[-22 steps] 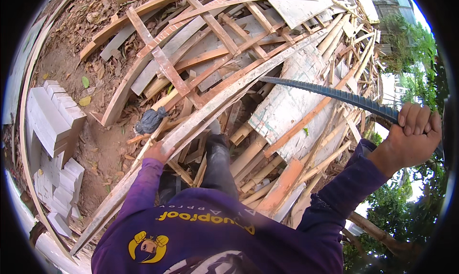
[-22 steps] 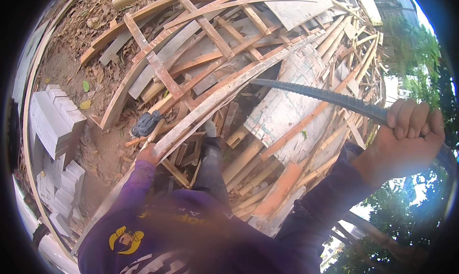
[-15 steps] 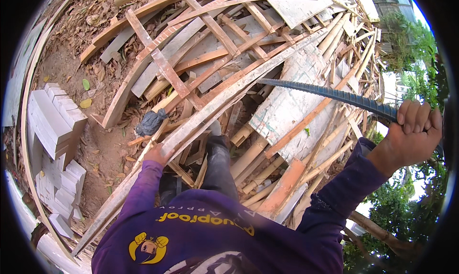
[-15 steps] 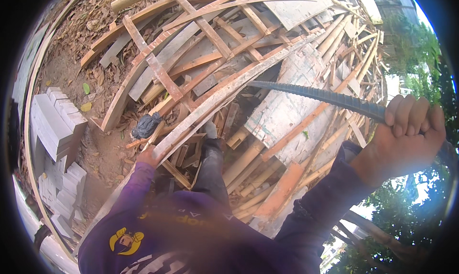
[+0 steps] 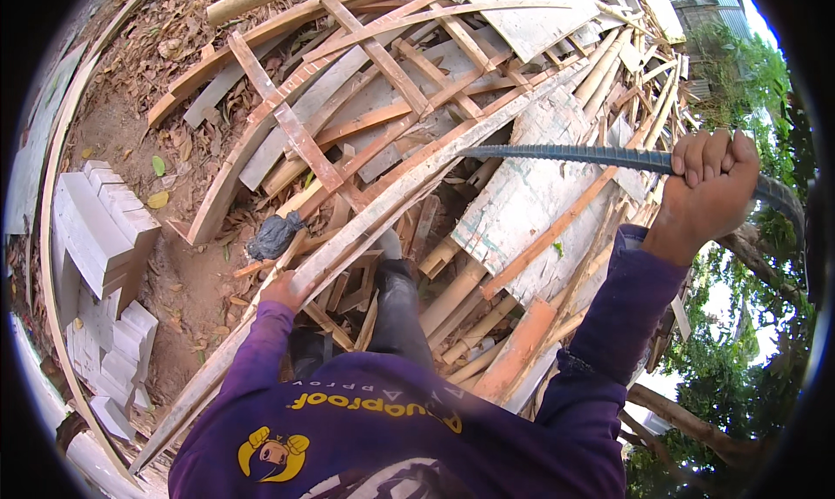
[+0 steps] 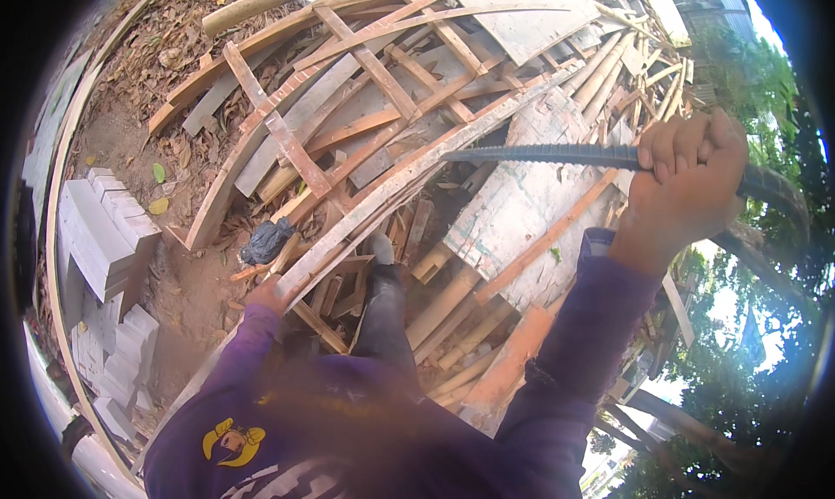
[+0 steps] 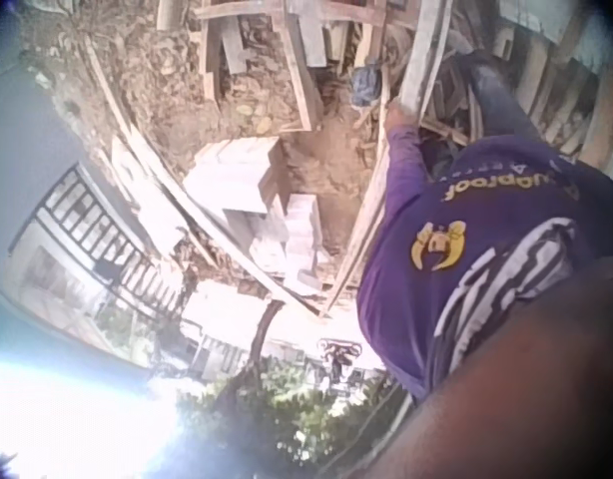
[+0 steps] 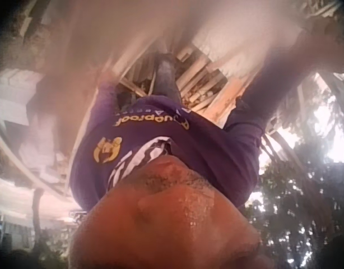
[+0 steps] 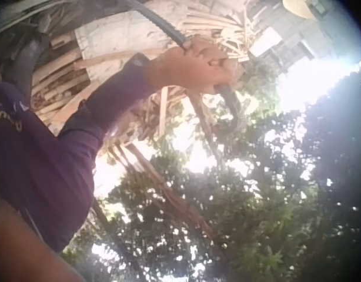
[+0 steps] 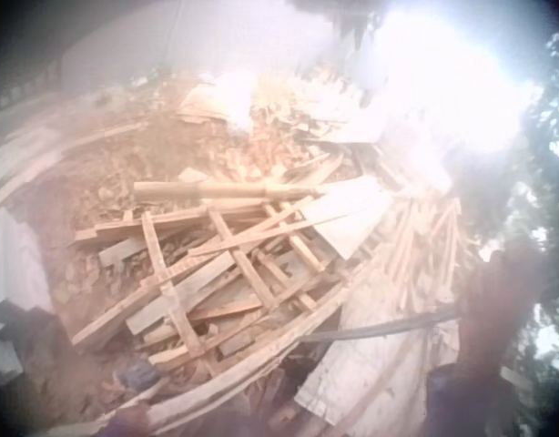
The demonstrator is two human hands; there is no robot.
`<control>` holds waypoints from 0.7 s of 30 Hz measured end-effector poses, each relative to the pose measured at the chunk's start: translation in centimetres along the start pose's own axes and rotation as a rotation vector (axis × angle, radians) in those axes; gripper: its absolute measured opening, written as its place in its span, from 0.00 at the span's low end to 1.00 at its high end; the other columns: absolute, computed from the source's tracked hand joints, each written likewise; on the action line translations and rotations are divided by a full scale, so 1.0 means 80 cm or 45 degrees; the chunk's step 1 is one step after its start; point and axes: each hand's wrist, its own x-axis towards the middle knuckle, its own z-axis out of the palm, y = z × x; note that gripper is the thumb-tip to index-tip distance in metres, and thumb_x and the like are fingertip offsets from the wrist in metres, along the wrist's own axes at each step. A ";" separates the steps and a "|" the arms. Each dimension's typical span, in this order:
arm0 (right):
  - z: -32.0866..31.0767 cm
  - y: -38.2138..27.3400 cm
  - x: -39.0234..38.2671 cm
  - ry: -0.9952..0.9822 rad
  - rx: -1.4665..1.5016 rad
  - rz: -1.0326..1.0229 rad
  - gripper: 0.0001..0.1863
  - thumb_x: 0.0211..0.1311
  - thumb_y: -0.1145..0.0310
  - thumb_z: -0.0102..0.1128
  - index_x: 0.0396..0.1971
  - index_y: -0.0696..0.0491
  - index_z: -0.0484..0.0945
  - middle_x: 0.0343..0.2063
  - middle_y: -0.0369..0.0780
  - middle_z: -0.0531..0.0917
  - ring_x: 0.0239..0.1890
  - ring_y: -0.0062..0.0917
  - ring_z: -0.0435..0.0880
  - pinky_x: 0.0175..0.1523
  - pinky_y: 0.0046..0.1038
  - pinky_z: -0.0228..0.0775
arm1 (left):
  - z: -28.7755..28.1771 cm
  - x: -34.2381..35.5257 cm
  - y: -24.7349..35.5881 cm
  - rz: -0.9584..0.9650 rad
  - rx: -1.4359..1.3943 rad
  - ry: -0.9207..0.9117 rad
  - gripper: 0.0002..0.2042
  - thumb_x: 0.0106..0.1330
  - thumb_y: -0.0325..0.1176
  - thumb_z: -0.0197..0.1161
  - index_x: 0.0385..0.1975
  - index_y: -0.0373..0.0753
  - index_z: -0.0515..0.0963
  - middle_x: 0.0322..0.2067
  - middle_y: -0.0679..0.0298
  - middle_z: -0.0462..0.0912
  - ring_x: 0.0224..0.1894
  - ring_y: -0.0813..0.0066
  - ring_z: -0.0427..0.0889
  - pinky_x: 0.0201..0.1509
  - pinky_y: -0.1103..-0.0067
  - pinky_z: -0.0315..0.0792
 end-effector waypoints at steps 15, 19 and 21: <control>-0.097 -0.043 -0.076 -0.093 0.026 -0.326 0.22 0.77 0.68 0.37 0.16 0.46 0.58 0.11 0.31 0.57 0.12 0.15 0.51 0.19 0.23 0.45 | 0.011 -0.002 -0.005 0.027 0.015 0.011 0.40 0.64 0.71 0.59 0.62 0.41 0.77 0.57 0.52 0.84 0.56 0.52 0.84 0.61 0.65 0.77; -0.114 -0.091 -0.040 -0.273 0.224 -0.212 0.21 0.75 0.69 0.39 0.16 0.45 0.57 0.12 0.32 0.57 0.11 0.16 0.52 0.19 0.22 0.48 | -0.010 -0.005 0.009 -0.104 0.022 -0.122 0.39 0.64 0.71 0.60 0.62 0.42 0.77 0.56 0.53 0.84 0.56 0.53 0.85 0.61 0.64 0.77; -0.104 -0.088 -0.025 -0.258 0.161 -0.197 0.21 0.74 0.69 0.39 0.16 0.45 0.57 0.12 0.33 0.58 0.11 0.17 0.53 0.19 0.22 0.49 | -0.001 -0.006 0.006 -0.050 0.025 -0.091 0.39 0.64 0.70 0.60 0.62 0.42 0.77 0.56 0.53 0.84 0.56 0.53 0.85 0.61 0.64 0.77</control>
